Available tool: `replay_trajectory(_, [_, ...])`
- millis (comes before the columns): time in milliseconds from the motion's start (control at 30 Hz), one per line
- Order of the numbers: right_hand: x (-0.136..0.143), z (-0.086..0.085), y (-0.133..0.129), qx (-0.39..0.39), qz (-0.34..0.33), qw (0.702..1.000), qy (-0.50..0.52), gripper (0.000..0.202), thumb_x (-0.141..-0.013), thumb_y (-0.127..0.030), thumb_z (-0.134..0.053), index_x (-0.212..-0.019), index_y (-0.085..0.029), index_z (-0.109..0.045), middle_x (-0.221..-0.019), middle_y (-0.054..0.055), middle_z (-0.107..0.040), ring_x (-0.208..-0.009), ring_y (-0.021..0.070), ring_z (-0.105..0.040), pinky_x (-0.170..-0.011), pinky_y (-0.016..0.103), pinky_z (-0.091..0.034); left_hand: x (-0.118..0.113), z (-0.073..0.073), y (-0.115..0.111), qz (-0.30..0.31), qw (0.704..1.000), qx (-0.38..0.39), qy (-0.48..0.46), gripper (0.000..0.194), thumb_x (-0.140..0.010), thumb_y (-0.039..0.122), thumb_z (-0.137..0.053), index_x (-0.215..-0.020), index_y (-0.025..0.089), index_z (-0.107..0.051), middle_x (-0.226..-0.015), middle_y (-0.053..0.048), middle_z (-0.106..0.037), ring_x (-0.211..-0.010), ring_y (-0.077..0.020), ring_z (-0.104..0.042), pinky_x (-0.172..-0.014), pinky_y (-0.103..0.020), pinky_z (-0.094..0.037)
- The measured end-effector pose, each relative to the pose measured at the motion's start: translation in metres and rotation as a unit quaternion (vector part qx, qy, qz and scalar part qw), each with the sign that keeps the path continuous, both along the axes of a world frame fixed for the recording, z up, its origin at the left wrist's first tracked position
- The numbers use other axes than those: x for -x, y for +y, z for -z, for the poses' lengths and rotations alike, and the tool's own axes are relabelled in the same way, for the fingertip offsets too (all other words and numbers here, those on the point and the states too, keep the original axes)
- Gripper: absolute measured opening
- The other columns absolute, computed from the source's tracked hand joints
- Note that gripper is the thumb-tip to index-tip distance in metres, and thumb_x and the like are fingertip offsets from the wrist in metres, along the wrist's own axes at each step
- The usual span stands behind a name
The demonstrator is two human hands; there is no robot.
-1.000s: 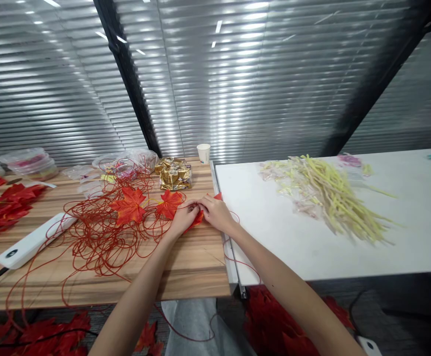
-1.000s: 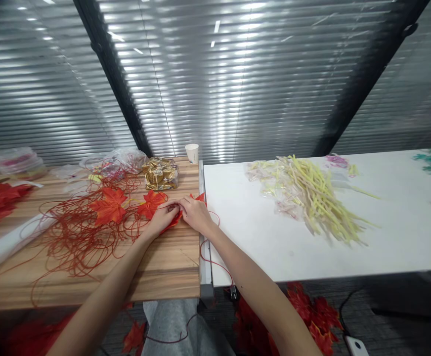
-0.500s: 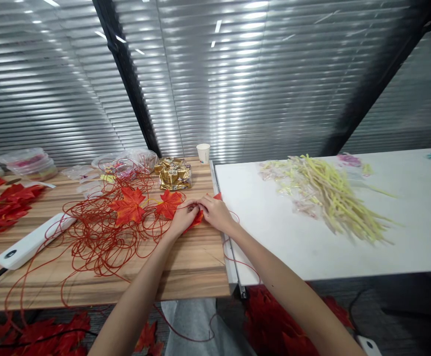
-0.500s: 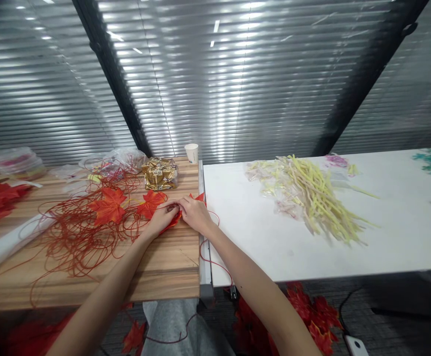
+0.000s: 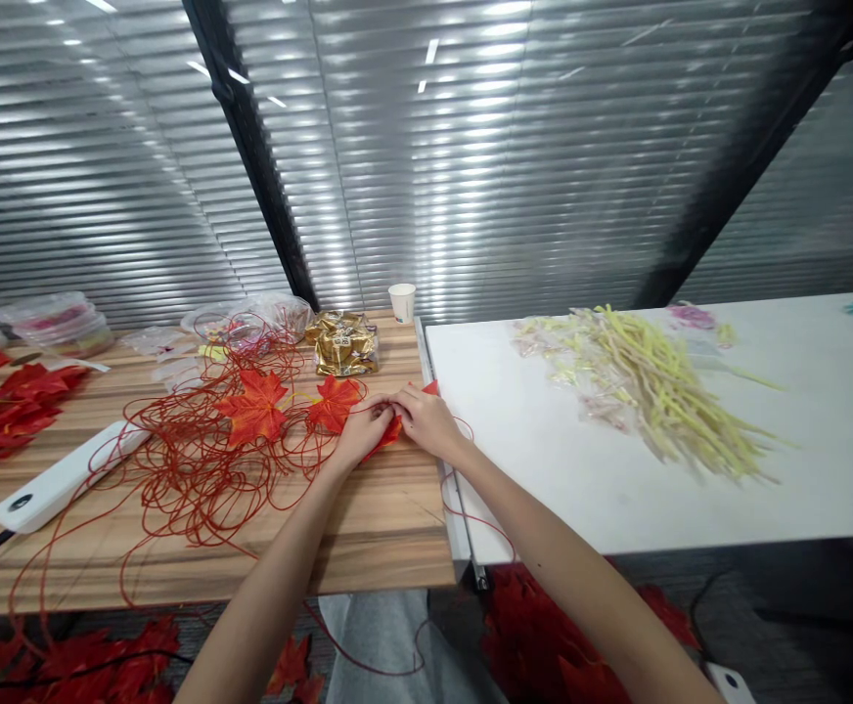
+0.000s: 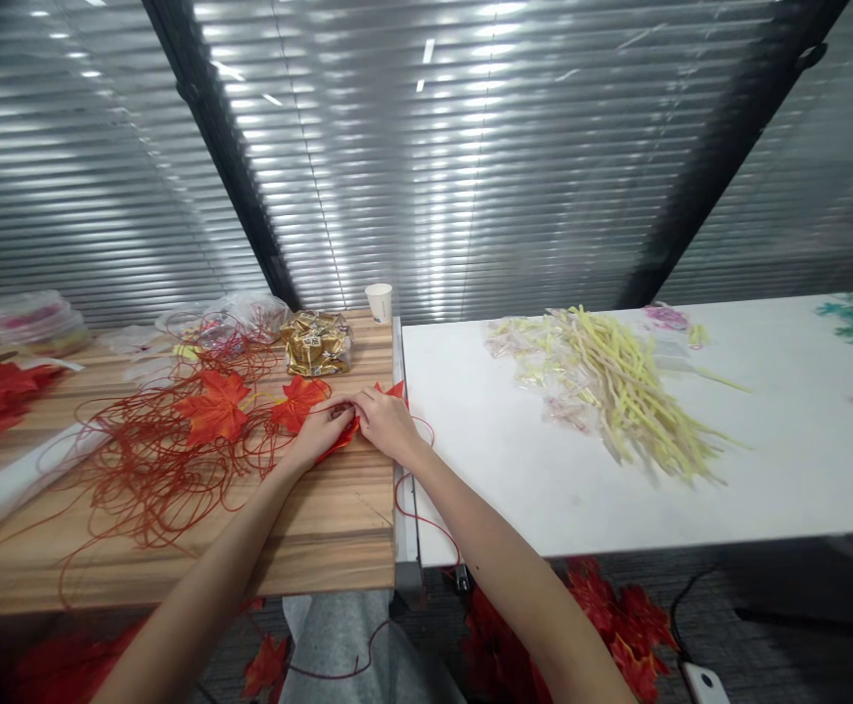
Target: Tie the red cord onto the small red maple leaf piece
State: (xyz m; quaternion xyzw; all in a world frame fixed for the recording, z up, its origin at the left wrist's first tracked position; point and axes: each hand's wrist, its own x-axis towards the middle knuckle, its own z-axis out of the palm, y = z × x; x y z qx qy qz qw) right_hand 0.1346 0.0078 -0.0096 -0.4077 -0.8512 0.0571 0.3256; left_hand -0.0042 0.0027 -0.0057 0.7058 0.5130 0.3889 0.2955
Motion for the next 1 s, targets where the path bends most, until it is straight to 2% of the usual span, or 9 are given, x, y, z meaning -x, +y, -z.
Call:
replay_trajectory(333, [0.0003, -0.0002, -0.0003, 0.012, -0.001, 1.0, -0.001, 0.022, -0.084, -0.009, -0.042, -0.098, -0.016, -0.057, -0.091, 0.006, -0.059, -0.079, 0.0157, -0.054, -0.068, 0.025, -0.041, 0.0008, -0.0001, 0.0001, 0.023, 0.999, -0.022, 0.01, 0.024, -0.071, 0.013, -0.039, -0.084, 0.013, -0.06, -0.085, -0.005, -0.064, -0.082, -0.0166, -0.058, -0.08, -0.028, -0.044])
replay_trajectory(1000, [0.0004, -0.003, -0.0017, 0.03, 0.004, 0.999, -0.021, 0.022, -0.083, -0.009, -0.042, -0.098, -0.016, -0.056, -0.093, 0.006, -0.059, -0.08, 0.016, -0.054, -0.069, 0.026, -0.041, 0.0014, 0.0014, 0.0013, 0.023, 0.999, -0.023, 0.036, 0.024, -0.071, 0.013, -0.039, -0.083, 0.013, -0.06, -0.083, -0.005, -0.064, -0.08, -0.0168, -0.057, -0.078, -0.028, -0.044])
